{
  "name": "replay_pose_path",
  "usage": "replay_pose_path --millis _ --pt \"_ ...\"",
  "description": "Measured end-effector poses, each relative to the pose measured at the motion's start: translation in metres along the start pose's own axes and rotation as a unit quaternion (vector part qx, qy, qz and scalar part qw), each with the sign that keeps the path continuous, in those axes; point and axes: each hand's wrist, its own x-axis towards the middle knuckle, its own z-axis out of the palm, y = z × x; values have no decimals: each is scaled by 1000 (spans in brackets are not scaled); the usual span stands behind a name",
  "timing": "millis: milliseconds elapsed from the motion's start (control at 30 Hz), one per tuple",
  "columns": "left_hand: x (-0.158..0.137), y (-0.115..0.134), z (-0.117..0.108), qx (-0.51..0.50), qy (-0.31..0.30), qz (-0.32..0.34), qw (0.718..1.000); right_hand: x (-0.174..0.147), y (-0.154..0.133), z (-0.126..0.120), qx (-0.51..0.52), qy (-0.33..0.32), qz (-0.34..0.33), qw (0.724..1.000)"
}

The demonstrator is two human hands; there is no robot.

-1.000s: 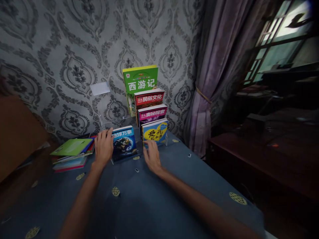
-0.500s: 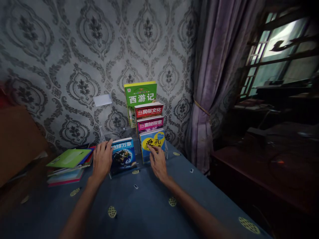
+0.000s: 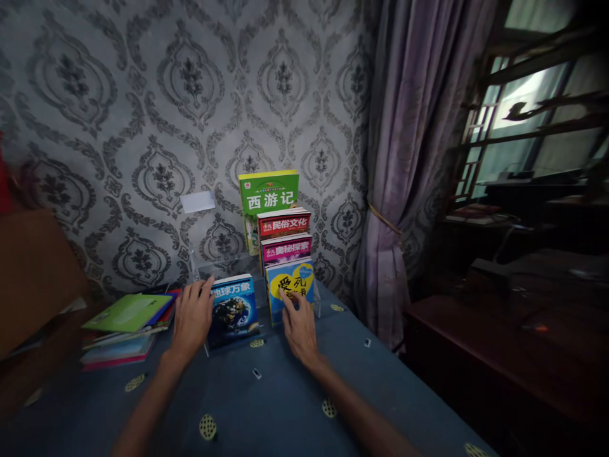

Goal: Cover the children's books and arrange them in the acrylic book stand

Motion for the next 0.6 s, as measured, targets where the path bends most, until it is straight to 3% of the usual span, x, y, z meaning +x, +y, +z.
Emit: replay_pose_path --millis 333,600 --pt "1 3 -16 24 -42 26 999 -1 -2 -1 -14 -45 11 999" --pt "7 39 -30 55 -42 85 994 0 -4 -6 -8 -62 27 998"
